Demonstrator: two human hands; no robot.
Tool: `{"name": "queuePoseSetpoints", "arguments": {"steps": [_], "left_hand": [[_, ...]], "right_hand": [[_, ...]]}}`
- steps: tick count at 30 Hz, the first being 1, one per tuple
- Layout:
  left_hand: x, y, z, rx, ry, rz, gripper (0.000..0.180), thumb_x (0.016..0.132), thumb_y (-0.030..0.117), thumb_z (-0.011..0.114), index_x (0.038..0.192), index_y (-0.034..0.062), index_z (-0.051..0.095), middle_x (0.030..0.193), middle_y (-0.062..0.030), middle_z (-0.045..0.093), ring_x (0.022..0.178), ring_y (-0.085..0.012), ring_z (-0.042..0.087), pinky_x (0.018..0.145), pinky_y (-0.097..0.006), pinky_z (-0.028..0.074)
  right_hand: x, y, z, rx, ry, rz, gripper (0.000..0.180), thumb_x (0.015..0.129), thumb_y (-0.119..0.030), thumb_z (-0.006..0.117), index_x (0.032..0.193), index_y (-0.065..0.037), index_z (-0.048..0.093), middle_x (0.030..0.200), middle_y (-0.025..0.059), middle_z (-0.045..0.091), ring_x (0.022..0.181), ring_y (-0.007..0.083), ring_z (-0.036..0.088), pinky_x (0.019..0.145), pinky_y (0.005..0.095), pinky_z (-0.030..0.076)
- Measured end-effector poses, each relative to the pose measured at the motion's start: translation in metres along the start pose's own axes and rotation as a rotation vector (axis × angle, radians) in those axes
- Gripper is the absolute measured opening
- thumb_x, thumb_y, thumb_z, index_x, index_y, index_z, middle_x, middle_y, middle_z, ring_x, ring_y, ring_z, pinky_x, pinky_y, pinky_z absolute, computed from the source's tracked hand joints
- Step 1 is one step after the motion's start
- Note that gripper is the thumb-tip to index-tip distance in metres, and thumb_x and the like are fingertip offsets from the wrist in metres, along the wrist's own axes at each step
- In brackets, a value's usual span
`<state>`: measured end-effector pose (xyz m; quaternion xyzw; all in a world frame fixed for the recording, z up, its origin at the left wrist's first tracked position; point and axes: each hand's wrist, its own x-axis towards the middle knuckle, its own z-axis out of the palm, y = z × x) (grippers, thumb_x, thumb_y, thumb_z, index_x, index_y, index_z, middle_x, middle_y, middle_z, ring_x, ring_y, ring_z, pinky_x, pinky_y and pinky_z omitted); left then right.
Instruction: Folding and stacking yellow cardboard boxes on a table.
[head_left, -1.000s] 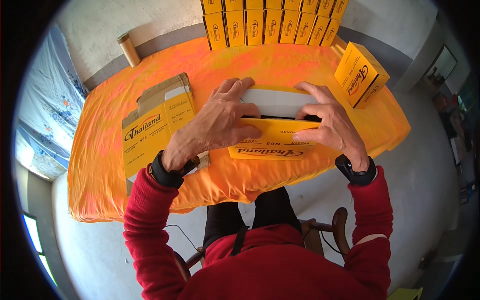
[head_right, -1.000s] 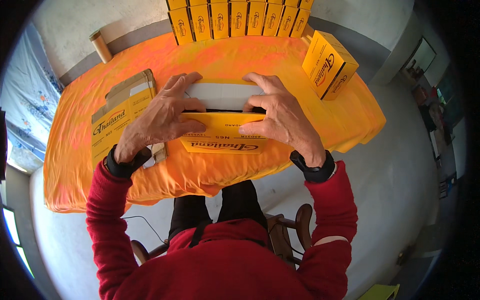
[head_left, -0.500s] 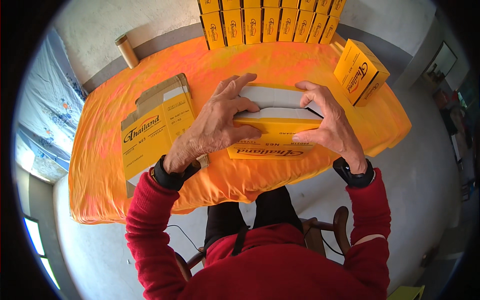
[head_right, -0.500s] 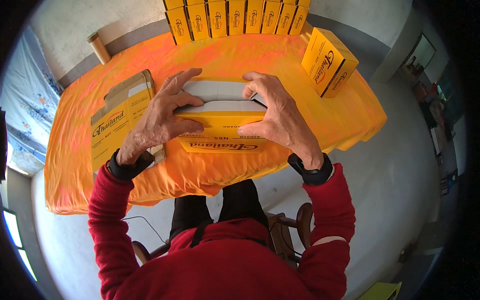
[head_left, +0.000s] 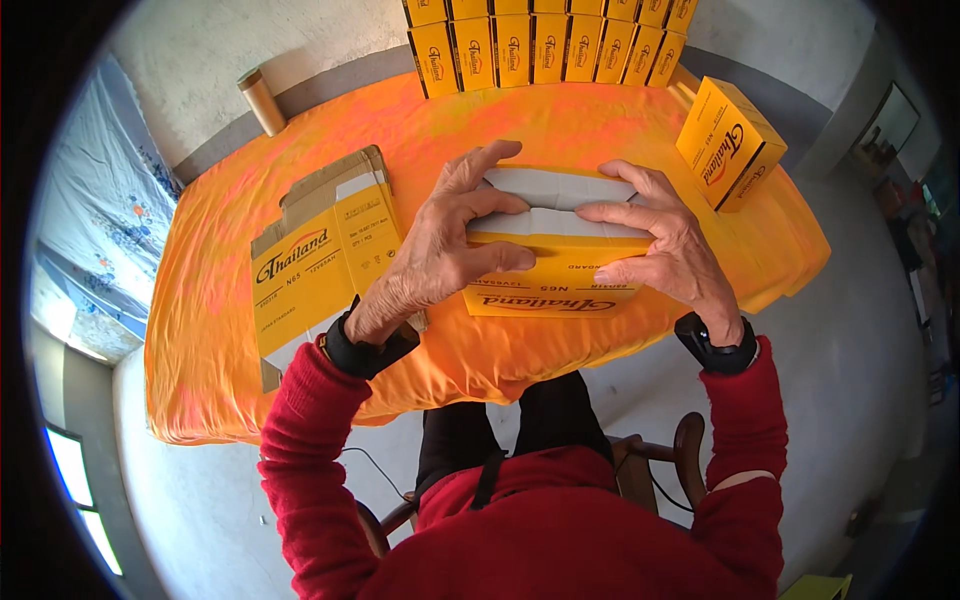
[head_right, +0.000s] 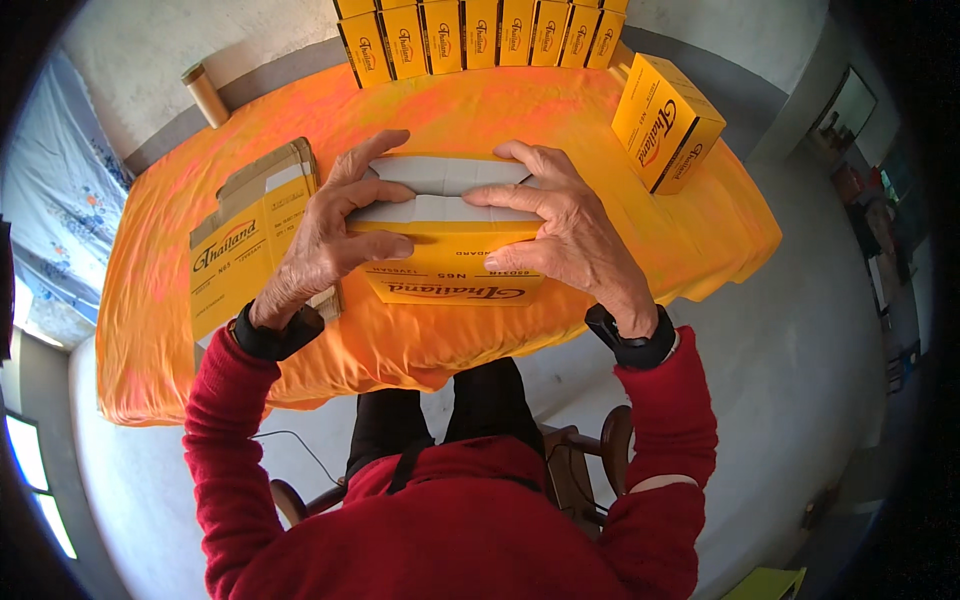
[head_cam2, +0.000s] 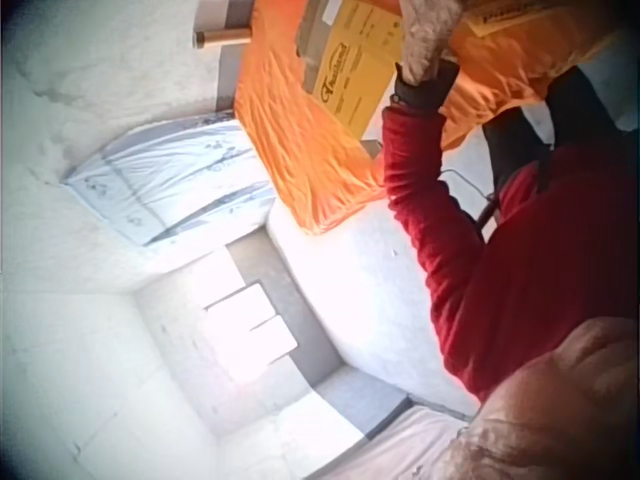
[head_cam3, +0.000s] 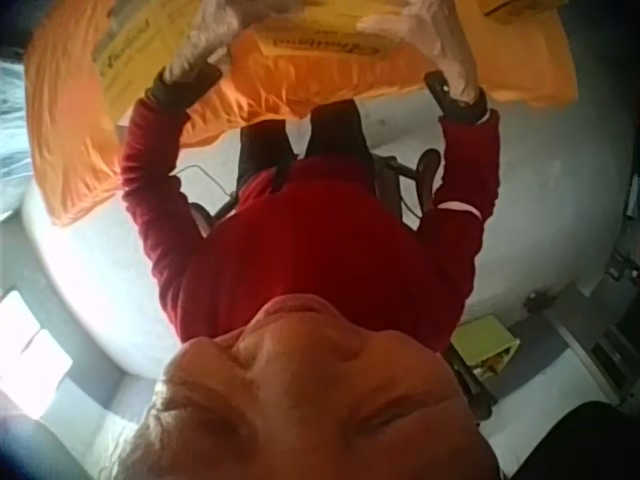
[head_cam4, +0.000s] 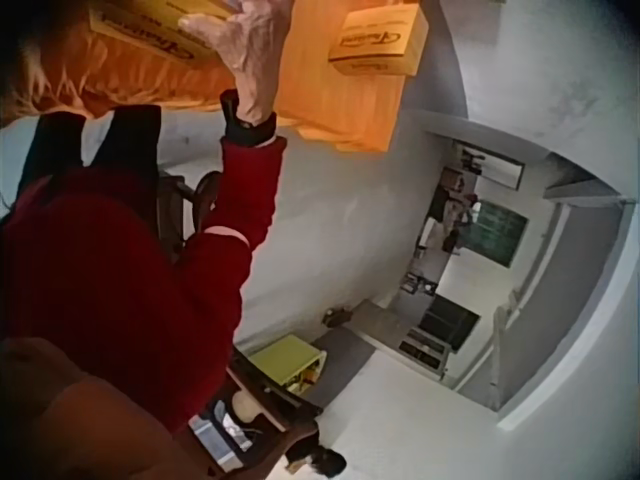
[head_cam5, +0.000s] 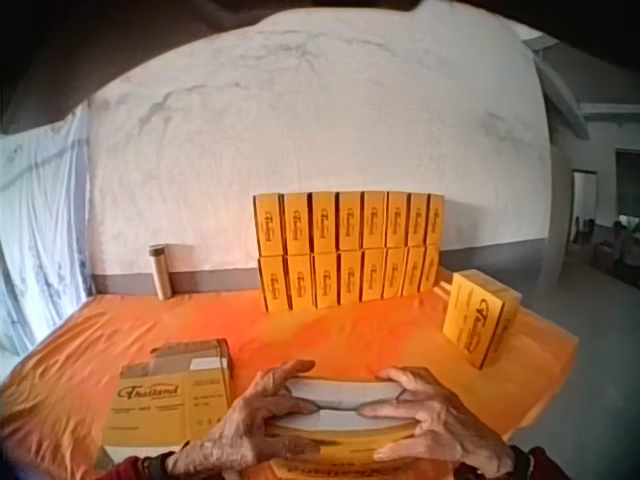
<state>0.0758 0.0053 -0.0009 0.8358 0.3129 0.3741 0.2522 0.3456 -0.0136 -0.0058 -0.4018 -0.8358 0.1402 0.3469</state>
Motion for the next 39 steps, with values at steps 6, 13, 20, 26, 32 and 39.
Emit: {"name": "queuePoseSetpoints", "arguments": {"steps": [6,13,20,26,32,39], "left_hand": [[-0.003,-0.010,0.008,-0.182,0.114,0.062,0.035,0.080,0.017,0.077,0.106,-0.0037,0.068,0.144,-0.0177,0.041,0.130,-0.0344,0.041,0.105,-0.041,0.038],[-0.002,-0.012,0.006,-0.135,0.129,0.077,0.035,0.082,0.017,0.075,0.111,0.0000,0.067,0.134,-0.0163,0.051,0.125,-0.0313,0.048,0.101,-0.039,0.043],[-0.003,-0.008,0.007,-0.212,0.173,-0.010,0.033,0.083,0.017,0.074,0.109,0.0001,0.066,0.125,-0.0152,0.057,0.120,-0.0322,0.051,0.098,-0.040,0.045],[-0.001,-0.021,0.002,0.118,0.093,0.252,0.029,0.085,0.019,0.071,0.105,-0.0010,0.067,0.119,-0.0153,0.060,0.116,-0.0349,0.053,0.096,-0.042,0.046],[-0.002,-0.024,-0.002,0.144,0.044,0.281,0.031,0.086,0.024,0.071,0.103,-0.0012,0.068,0.118,-0.0158,0.060,0.118,-0.0367,0.051,0.097,-0.044,0.045],[-0.008,-0.012,0.005,0.165,0.232,0.115,0.057,0.080,0.041,0.074,0.119,0.0018,0.063,0.134,-0.0228,0.050,0.125,-0.0438,0.044,0.099,-0.049,0.043]], "right_hand": [[0.000,-0.008,-0.001,-0.037,0.012,-0.006,0.059,0.059,-0.012,0.081,0.115,-0.015,0.066,0.132,0.0096,0.049,0.123,0.0301,0.046,0.096,0.0384,0.049],[-0.003,-0.006,-0.001,0.066,0.010,0.042,0.070,0.059,-0.013,0.078,0.126,-0.016,0.059,0.134,0.0093,0.050,0.128,0.0286,0.044,0.105,0.0391,0.039],[-0.001,-0.007,-0.001,0.032,0.013,0.017,0.067,0.060,-0.017,0.080,0.124,-0.016,0.062,0.134,0.0095,0.050,0.126,0.0286,0.046,0.104,0.0394,0.040],[0.001,-0.007,-0.001,-0.011,-0.009,0.040,0.062,0.060,-0.021,0.080,0.120,-0.012,0.066,0.135,0.0108,0.051,0.125,0.0291,0.046,0.104,0.0395,0.040],[0.003,-0.005,-0.003,-0.060,-0.040,0.047,0.069,0.060,-0.024,0.080,0.125,-0.008,0.063,0.137,0.0121,0.050,0.128,0.0291,0.045,0.105,0.0393,0.039],[-0.015,0.006,0.011,0.301,0.239,0.024,0.081,0.064,-0.022,0.082,0.136,-0.005,0.050,0.141,0.0130,0.047,0.131,0.0288,0.043,0.106,0.0402,0.037]]}}
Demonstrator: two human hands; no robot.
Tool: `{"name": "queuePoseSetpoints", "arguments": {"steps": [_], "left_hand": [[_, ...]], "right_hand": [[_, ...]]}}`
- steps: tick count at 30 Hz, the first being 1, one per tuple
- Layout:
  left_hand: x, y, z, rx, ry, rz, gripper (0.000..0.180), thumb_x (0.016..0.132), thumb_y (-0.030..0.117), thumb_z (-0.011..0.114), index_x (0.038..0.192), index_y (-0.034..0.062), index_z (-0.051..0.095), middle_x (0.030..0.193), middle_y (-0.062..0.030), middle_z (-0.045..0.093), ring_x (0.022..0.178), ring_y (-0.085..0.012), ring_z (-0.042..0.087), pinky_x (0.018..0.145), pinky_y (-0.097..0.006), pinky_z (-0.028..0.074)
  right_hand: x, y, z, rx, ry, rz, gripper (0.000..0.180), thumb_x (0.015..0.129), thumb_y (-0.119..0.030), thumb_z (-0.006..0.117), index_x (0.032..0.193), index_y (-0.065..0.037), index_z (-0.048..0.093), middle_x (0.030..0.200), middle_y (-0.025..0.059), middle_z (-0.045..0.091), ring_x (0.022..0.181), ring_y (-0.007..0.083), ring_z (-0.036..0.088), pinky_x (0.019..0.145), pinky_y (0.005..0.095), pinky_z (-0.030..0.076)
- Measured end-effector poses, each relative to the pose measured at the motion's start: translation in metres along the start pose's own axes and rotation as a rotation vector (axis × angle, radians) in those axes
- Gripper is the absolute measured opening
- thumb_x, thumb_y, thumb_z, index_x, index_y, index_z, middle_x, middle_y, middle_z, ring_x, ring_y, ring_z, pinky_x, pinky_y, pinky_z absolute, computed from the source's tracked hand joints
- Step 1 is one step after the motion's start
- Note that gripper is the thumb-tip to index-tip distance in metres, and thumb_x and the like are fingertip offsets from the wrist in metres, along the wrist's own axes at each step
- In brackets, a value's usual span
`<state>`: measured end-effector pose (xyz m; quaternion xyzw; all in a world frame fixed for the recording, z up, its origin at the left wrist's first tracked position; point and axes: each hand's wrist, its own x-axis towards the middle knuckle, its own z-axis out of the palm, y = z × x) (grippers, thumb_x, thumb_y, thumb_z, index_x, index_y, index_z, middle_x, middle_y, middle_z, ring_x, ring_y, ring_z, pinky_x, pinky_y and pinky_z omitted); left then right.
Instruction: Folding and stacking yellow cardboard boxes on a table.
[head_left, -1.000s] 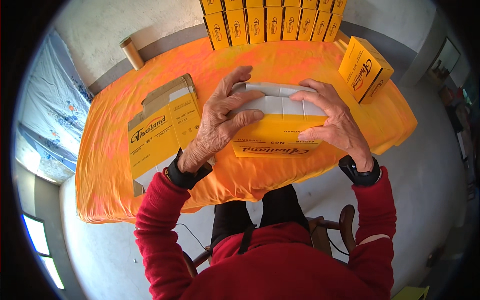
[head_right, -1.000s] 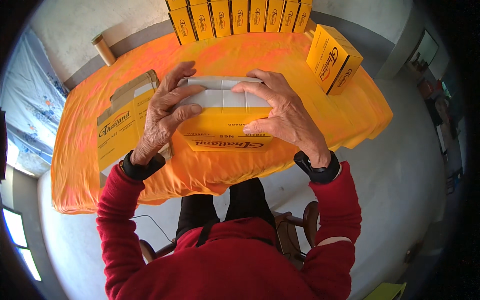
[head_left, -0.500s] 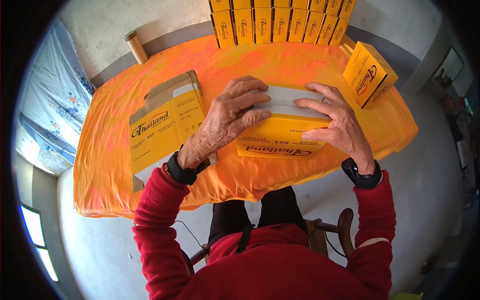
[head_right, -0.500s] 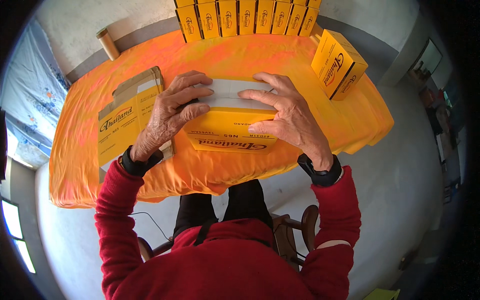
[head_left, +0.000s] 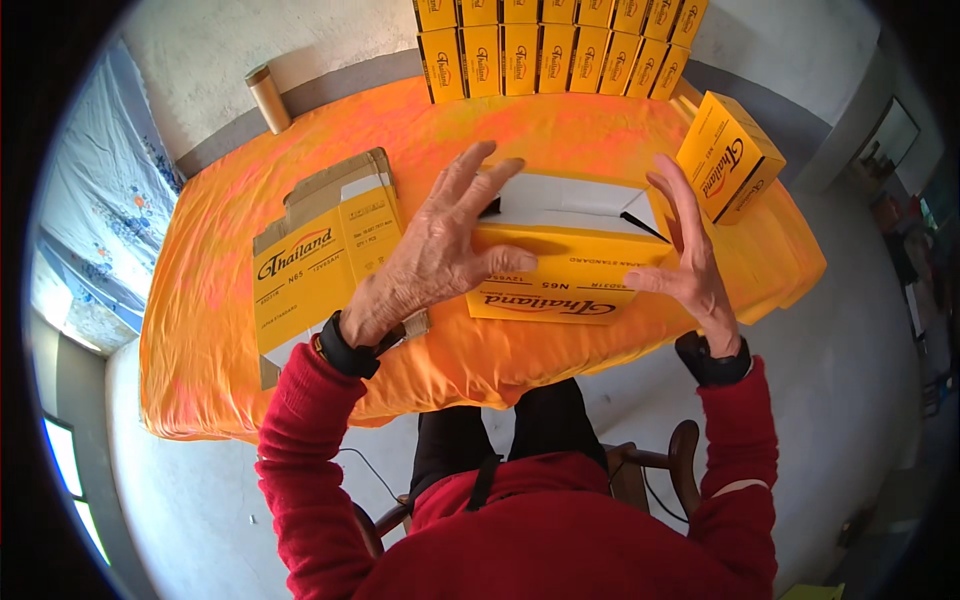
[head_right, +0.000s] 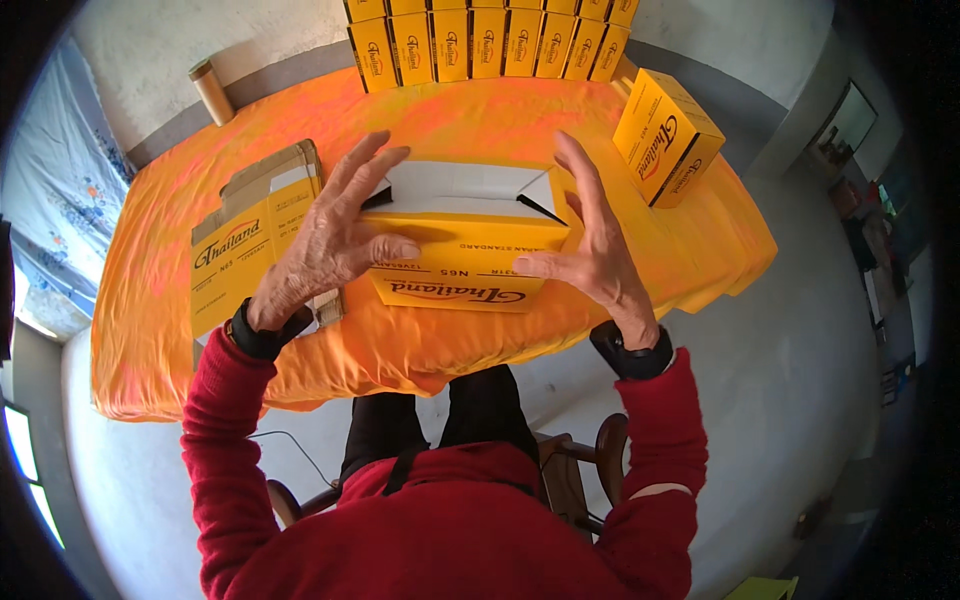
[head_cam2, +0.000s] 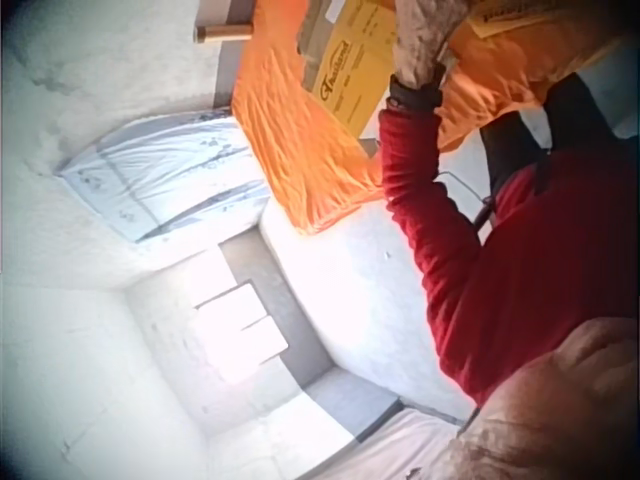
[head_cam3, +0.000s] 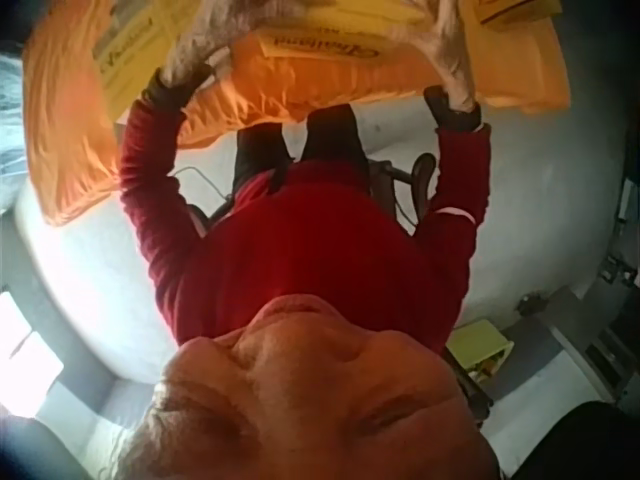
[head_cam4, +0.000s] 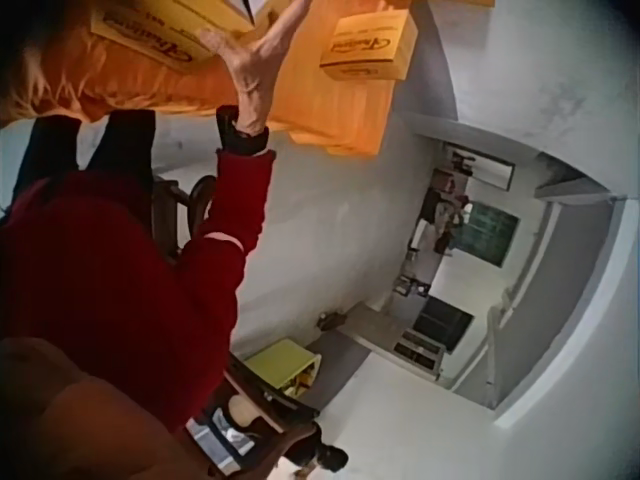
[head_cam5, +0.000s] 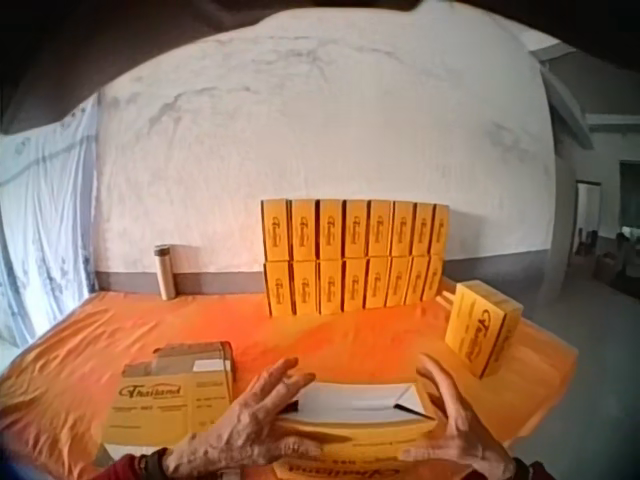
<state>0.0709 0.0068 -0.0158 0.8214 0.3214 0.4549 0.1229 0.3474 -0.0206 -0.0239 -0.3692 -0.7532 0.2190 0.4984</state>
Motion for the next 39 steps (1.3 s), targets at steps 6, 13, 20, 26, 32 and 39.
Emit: {"name": "queuePoseSetpoints", "arguments": {"steps": [6,13,20,26,32,39], "left_hand": [[0.009,-0.006,-0.005,0.141,-0.208,0.110,0.066,0.076,0.046,0.076,0.125,0.0033,0.060,0.139,-0.0248,0.045,0.127,-0.0447,0.041,0.101,-0.051,0.042],[0.005,0.001,-0.009,0.138,-0.282,0.085,0.068,0.079,0.048,0.074,0.126,0.0004,0.059,0.140,-0.0214,0.046,0.129,-0.0394,0.041,0.103,-0.047,0.039],[0.015,0.021,-0.020,-0.565,0.028,-0.487,0.044,0.091,0.027,0.065,0.125,-0.0009,0.056,0.128,-0.0196,0.054,0.121,-0.0265,0.050,0.094,-0.038,0.046],[0.016,0.007,-0.014,-0.788,-0.241,-0.705,0.039,0.092,0.019,0.061,0.124,-0.0022,0.056,0.123,-0.0174,0.055,0.111,-0.0204,0.056,0.089,-0.033,0.047],[0.012,-0.008,-0.013,-0.424,-0.240,-0.341,0.048,0.090,0.021,0.065,0.130,-0.0014,0.051,0.131,-0.0159,0.051,0.112,-0.0207,0.057,0.092,-0.032,0.047],[-0.008,-0.005,-0.015,-0.130,-0.167,-0.159,0.081,0.081,0.031,0.074,0.144,0.0003,0.033,0.133,-0.0150,0.050,0.118,-0.0237,0.054,0.098,-0.033,0.045]], "right_hand": [[-0.034,0.035,0.014,-0.147,-0.142,0.305,0.080,0.071,-0.021,0.082,0.139,-0.002,0.045,0.143,0.0136,0.045,0.120,0.0282,0.052,0.104,0.0367,0.040],[-0.031,0.012,0.024,0.122,0.175,0.139,0.078,0.069,-0.015,0.086,0.135,-0.004,0.047,0.145,0.0163,0.043,0.119,0.0252,0.052,0.102,0.0360,0.042],[-0.030,0.020,0.014,0.064,0.131,0.022,0.077,0.066,-0.011,0.087,0.133,-0.008,0.048,0.145,0.0171,0.040,0.126,0.0264,0.046,0.104,0.0375,0.041],[-0.029,0.025,0.013,0.041,0.077,-0.097,0.077,0.066,-0.010,0.086,0.132,-0.009,0.046,0.144,0.0172,0.041,0.130,0.0267,0.043,0.106,0.0392,0.040],[-0.025,0.014,0.025,0.243,0.164,0.067,0.088,0.067,-0.007,0.083,0.142,-0.010,0.037,0.144,0.0175,0.041,0.128,0.0265,0.046,0.104,0.0395,0.042],[-0.056,0.070,0.016,0.448,-0.049,0.356,0.108,0.068,-0.006,0.084,0.151,-0.005,0.015,0.144,0.0146,0.041,0.129,0.0265,0.045,0.102,0.0391,0.044]]}}
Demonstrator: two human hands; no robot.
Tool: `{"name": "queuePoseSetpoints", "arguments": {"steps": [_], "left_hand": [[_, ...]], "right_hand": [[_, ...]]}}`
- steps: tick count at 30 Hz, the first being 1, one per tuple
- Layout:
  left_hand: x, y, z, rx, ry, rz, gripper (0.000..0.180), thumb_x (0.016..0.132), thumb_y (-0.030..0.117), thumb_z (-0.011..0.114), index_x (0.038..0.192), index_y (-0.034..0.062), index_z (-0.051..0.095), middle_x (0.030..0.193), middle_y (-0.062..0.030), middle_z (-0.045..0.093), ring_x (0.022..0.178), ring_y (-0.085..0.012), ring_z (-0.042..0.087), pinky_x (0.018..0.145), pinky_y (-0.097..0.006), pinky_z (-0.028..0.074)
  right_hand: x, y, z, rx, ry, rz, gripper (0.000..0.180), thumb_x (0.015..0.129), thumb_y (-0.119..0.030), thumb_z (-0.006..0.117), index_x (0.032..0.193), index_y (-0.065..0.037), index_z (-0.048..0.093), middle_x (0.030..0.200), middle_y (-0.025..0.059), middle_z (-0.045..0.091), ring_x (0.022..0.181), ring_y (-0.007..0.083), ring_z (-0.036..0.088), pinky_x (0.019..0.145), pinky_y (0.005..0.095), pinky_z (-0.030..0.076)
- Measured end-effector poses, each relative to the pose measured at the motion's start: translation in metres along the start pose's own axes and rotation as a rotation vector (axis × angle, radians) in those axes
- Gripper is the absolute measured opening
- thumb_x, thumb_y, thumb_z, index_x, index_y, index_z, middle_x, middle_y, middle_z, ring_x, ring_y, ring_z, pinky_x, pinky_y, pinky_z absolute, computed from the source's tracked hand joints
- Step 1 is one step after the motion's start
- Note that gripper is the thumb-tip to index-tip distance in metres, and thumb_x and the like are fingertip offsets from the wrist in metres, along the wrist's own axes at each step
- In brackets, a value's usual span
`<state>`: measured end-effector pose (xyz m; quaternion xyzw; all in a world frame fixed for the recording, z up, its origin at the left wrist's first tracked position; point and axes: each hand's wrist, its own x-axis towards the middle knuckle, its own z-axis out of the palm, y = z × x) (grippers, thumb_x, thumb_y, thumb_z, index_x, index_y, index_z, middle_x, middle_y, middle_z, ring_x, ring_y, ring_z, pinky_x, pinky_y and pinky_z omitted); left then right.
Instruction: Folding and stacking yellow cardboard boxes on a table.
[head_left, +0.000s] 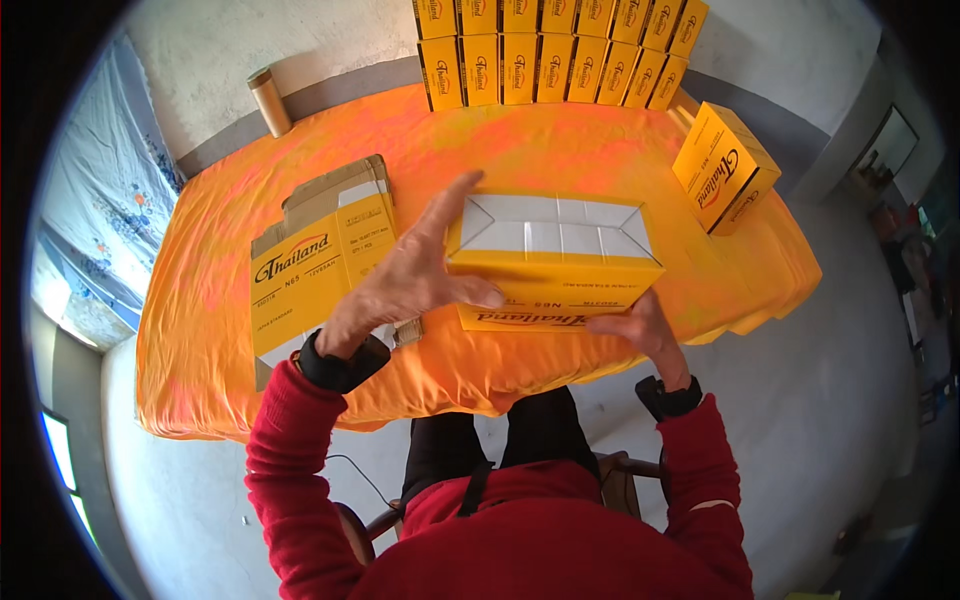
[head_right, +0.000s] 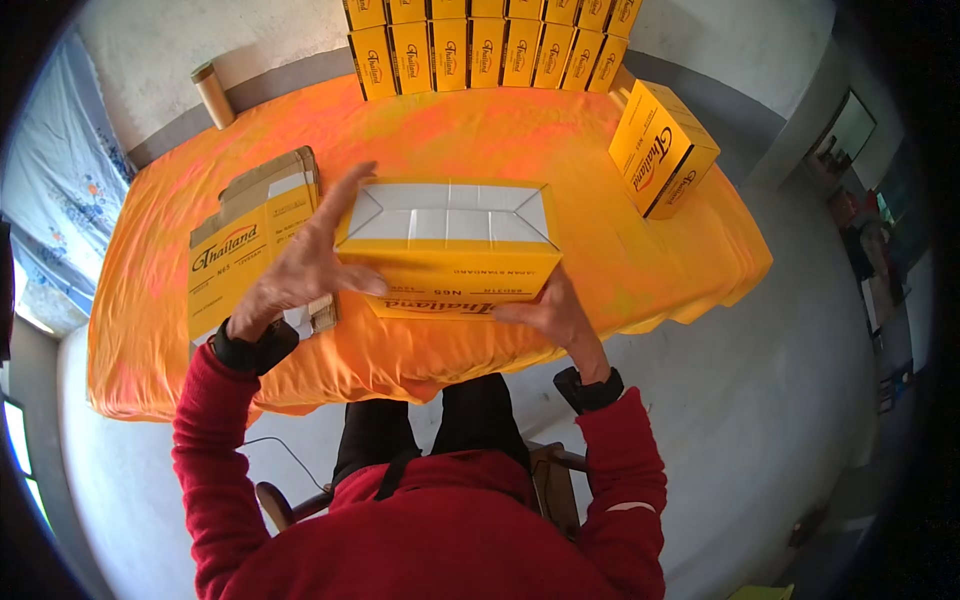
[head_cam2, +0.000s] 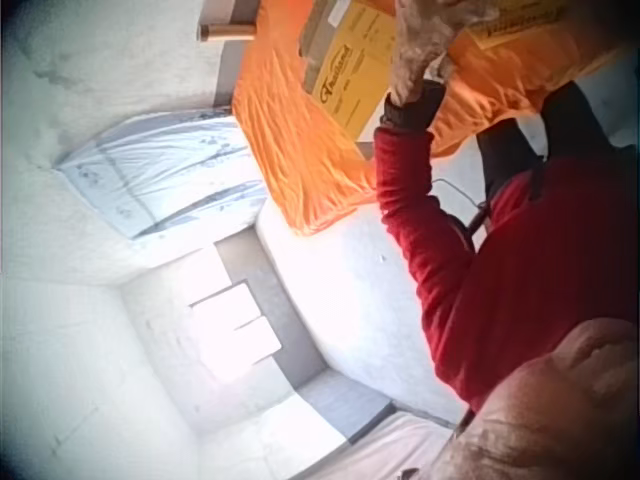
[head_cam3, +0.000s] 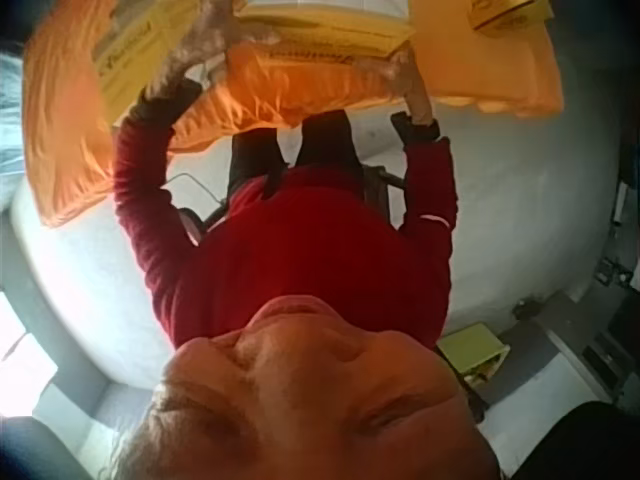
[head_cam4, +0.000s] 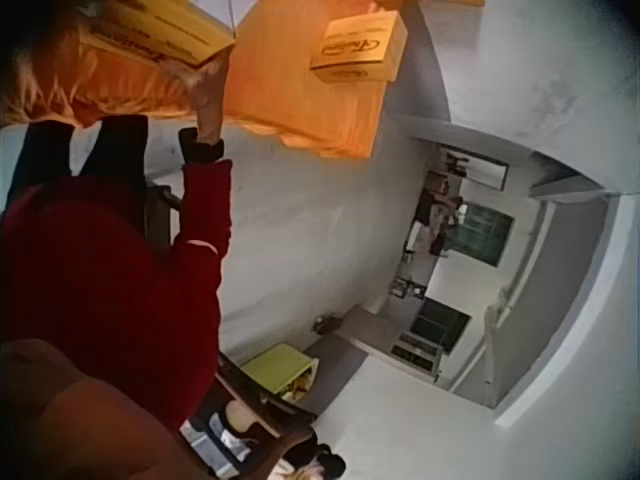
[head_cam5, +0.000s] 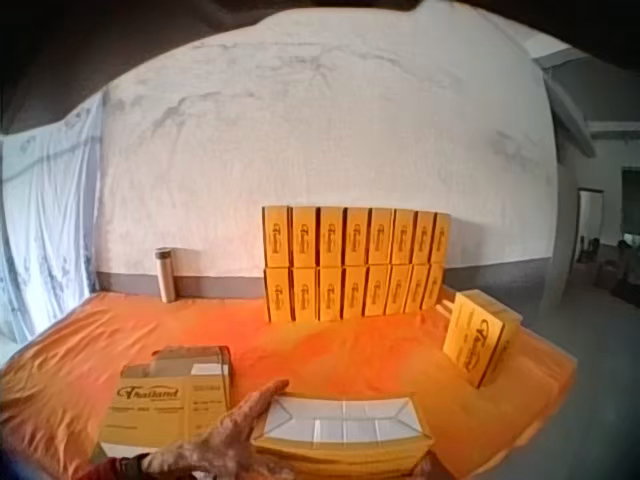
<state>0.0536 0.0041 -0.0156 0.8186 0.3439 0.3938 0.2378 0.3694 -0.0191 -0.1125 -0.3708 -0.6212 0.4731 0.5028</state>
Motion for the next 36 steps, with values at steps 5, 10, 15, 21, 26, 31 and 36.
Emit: {"name": "queuePoseSetpoints", "arguments": {"steps": [5,10,15,21,26,31,36], "left_hand": [[0.001,0.005,0.000,-0.371,0.003,-0.248,0.083,0.081,0.037,0.074,0.143,-0.0001,0.033,0.130,-0.0127,0.053,0.119,-0.0247,0.054,0.099,-0.038,0.046],[0.005,-0.021,0.021,-0.915,0.092,-0.276,0.077,0.083,0.035,0.072,0.141,-0.0004,0.035,0.126,-0.0106,0.056,0.116,-0.0241,0.056,0.098,-0.040,0.047],[0.034,-0.049,0.070,-1.265,0.016,-0.382,0.073,0.085,0.031,0.069,0.142,0.0009,0.035,0.127,-0.0109,0.056,0.113,-0.0230,0.057,0.096,-0.039,0.048],[0.073,-0.079,0.143,-1.243,-0.043,-0.292,0.087,0.089,0.033,0.067,0.151,0.0008,0.015,0.130,-0.0144,0.056,0.121,-0.0263,0.054,0.108,-0.044,0.037],[0.152,-0.059,0.220,-0.891,-0.168,-0.357,0.109,0.082,0.033,0.075,0.152,0.0018,-0.002,0.139,-0.0195,0.041,0.130,-0.0289,0.042,0.105,-0.044,0.039],[0.197,-0.060,0.278,-0.345,-0.095,-0.206,0.130,0.069,0.026,0.088,0.150,-0.0001,-0.009,0.144,-0.0195,0.024,0.135,-0.0315,0.031,0.102,-0.042,0.044],[0.224,-0.075,0.300,-0.474,-0.138,-0.159,0.133,0.068,0.026,0.089,0.149,-0.0011,-0.013,0.142,-0.0178,0.020,0.133,-0.0319,0.034,0.099,-0.040,0.048]], "right_hand": [[0.002,-0.020,0.004,0.026,0.064,-0.115,0.099,0.072,-0.004,0.076,0.152,-0.005,0.017,0.140,0.0132,0.047,0.122,0.0237,0.051,0.099,0.0378,0.046],[0.004,-0.034,-0.002,0.533,0.347,-0.267,0.079,0.078,-0.008,0.070,0.146,-0.005,0.030,0.134,0.0122,0.052,0.117,0.0205,0.055,0.096,0.0349,0.046],[0.003,-0.040,0.034,0.334,0.335,-0.105,0.074,0.077,-0.008,0.070,0.141,-0.005,0.033,0.124,0.0095,0.055,0.116,0.0180,0.053,0.096,0.0336,0.045],[0.036,-0.050,-0.055,-0.090,0.568,-0.177,0.084,0.072,-0.011,0.076,0.140,0.001,0.029,0.122,0.0113,0.056,0.114,0.0205,0.054,0.096,0.0335,0.045],[0.064,-0.016,-0.133,-0.554,0.696,-0.105,0.089,0.071,-0.021,0.081,0.140,0.003,0.031,0.121,0.0151,0.057,0.116,0.0230,0.053,0.098,0.0340,0.043],[0.062,0.014,-0.158,-1.156,0.862,-0.096,0.076,0.077,-0.027,0.079,0.135,0.002,0.040,0.118,0.0163,0.058,0.112,0.0230,0.054,0.096,0.0339,0.044],[0.048,-0.014,-0.236,-0.330,1.128,-0.254,0.067,0.092,-0.046,0.060,0.139,-0.002,0.043,0.131,0.0146,0.054,0.119,0.0223,0.051,0.097,0.0335,0.041]]}}
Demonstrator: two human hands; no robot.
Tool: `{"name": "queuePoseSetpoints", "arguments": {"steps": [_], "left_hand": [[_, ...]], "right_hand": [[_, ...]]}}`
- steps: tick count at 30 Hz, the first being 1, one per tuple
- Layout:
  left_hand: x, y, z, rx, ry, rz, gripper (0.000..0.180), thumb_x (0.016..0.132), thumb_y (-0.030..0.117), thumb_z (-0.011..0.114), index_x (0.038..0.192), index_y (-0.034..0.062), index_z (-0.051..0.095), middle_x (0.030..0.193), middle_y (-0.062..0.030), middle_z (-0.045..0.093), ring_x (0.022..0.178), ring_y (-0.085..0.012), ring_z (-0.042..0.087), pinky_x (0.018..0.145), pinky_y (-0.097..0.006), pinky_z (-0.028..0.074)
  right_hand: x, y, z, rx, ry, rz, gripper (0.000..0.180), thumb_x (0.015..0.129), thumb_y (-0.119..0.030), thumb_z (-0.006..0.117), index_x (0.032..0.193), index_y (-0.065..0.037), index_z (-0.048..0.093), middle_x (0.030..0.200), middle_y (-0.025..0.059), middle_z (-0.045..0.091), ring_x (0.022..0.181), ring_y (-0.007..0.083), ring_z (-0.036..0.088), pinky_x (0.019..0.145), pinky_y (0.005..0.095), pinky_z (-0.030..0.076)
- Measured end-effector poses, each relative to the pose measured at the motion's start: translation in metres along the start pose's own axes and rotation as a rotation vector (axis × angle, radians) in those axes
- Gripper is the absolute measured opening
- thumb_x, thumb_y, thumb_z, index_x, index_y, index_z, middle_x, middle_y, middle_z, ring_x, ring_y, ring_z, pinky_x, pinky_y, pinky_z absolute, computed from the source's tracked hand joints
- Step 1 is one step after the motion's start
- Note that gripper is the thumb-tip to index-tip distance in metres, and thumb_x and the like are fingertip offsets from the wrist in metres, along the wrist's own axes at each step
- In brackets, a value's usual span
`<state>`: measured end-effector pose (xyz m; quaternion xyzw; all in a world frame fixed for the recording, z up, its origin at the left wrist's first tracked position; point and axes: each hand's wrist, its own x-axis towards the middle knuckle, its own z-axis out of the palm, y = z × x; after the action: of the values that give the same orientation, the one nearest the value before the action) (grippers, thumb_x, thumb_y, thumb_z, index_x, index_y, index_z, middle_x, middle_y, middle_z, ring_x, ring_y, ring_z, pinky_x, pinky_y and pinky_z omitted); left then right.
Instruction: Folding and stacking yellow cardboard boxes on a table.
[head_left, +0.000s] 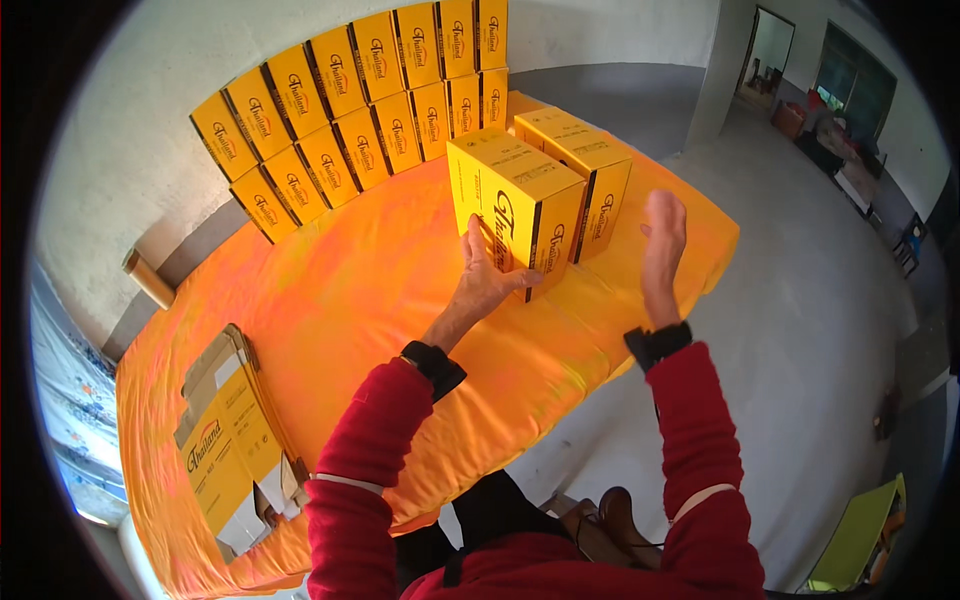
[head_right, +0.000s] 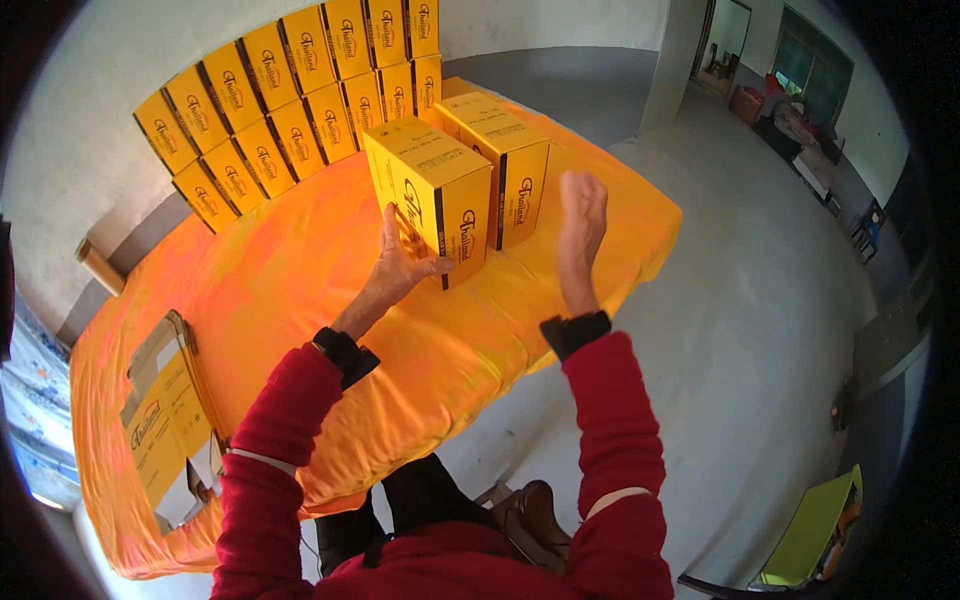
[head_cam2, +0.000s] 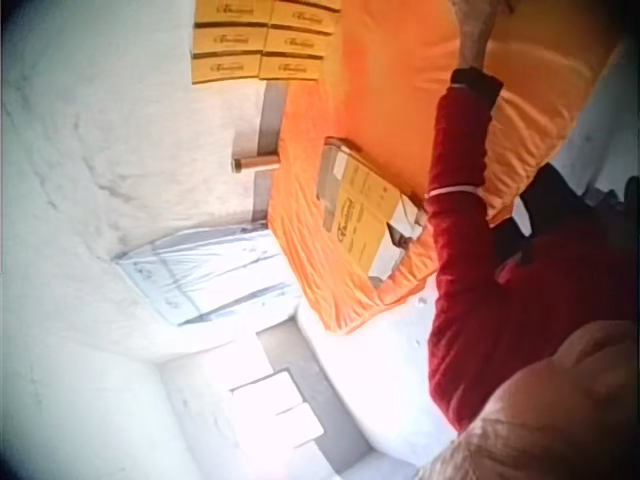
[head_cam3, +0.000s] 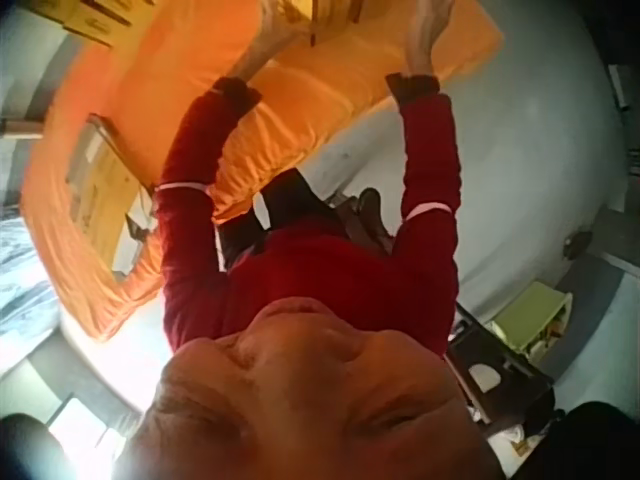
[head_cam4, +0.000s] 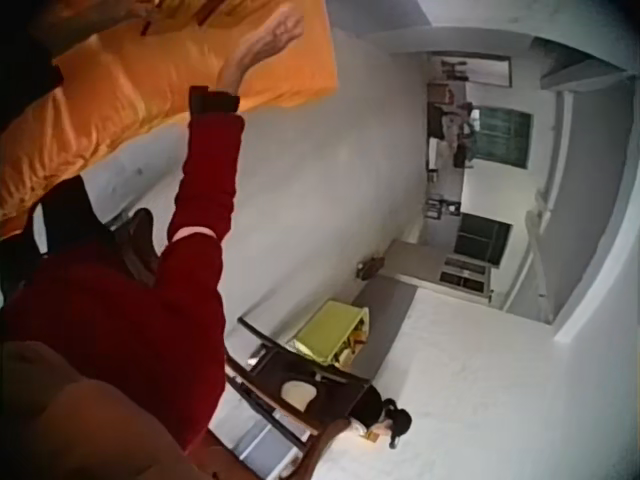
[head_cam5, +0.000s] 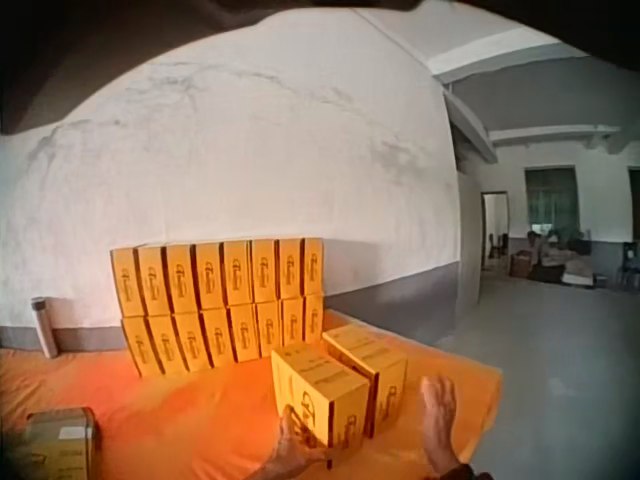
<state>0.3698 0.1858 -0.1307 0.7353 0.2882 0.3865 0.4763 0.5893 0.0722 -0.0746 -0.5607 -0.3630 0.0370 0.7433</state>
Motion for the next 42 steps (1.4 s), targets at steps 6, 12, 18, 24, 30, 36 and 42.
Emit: {"name": "queuePoseSetpoints", "arguments": {"steps": [6,12,18,24,30,36,42], "left_hand": [[0.020,0.013,0.001,-0.154,-0.087,-0.033,0.127,0.072,0.017,0.086,0.151,0.0021,-0.013,0.140,-0.0169,0.027,0.126,-0.0295,0.044,0.092,-0.036,0.052],[0.024,0.025,0.007,-0.242,-0.091,-0.192,0.123,0.076,0.009,0.081,0.151,0.0040,-0.016,0.132,-0.0160,0.046,0.121,-0.0260,0.052,0.089,-0.035,0.053],[0.017,0.025,0.007,-0.326,-0.053,-0.063,0.122,0.077,0.007,0.080,0.150,0.0031,-0.018,0.129,-0.0166,0.053,0.117,-0.0248,0.055,0.092,-0.033,0.050],[0.008,0.023,0.021,-0.262,-0.022,-0.130,0.121,0.077,0.009,0.080,0.151,0.0016,-0.015,0.130,-0.0166,0.053,0.116,-0.0236,0.055,0.095,-0.033,0.047],[0.007,0.031,0.026,-0.263,-0.045,-0.133,0.119,0.078,0.010,0.079,0.151,0.0023,-0.015,0.135,-0.0151,0.046,0.116,-0.0245,0.053,0.095,-0.035,0.047],[0.002,0.034,0.010,-0.311,-0.052,-0.139,0.119,0.077,0.003,0.078,0.151,0.0015,-0.015,0.129,-0.0153,0.053,0.111,-0.0204,0.056,0.092,-0.031,0.048],[-0.010,0.035,0.005,-0.192,0.024,-0.088,0.118,0.074,0.005,0.080,0.152,0.0025,-0.008,0.135,-0.0143,0.046,0.120,-0.0256,0.050,0.096,-0.036,0.046]], "right_hand": [[0.076,0.072,0.001,0.435,-0.472,0.546,0.071,0.099,-0.061,0.033,0.141,-0.004,0.043,0.133,0.0079,0.053,0.122,0.0198,0.049,0.100,0.0307,0.040],[0.071,0.094,0.041,0.562,-0.530,0.398,0.069,0.101,-0.059,0.031,0.144,-0.006,0.040,0.137,0.0061,0.049,0.124,0.0165,0.047,0.102,0.0300,0.039],[0.061,0.065,0.048,0.516,-0.425,0.377,0.064,0.103,-0.053,0.027,0.147,-0.008,0.035,0.138,0.0053,0.048,0.126,0.0151,0.045,0.104,0.0293,0.038],[0.041,0.084,0.050,0.374,-0.295,0.216,0.061,0.104,-0.049,0.026,0.148,-0.007,0.033,0.140,0.0052,0.046,0.127,0.0151,0.044,0.104,0.0291,0.038],[0.057,0.108,0.054,0.393,-0.181,0.312,0.059,0.105,-0.048,0.025,0.144,-0.006,0.039,0.136,0.0050,0.050,0.123,0.0148,0.047,0.103,0.0291,0.039],[0.030,0.075,0.054,0.326,-0.246,0.225,0.057,0.105,-0.047,0.027,0.139,-0.004,0.044,0.130,0.0045,0.054,0.117,0.0136,0.050,0.099,0.0279,0.041],[0.063,0.090,0.026,0.673,-0.266,0.763,0.047,0.102,-0.052,0.036,0.110,-0.011,0.059,0.093,-0.0026,0.059,0.082,0.0069,0.053,0.071,0.0233,0.044]]}}
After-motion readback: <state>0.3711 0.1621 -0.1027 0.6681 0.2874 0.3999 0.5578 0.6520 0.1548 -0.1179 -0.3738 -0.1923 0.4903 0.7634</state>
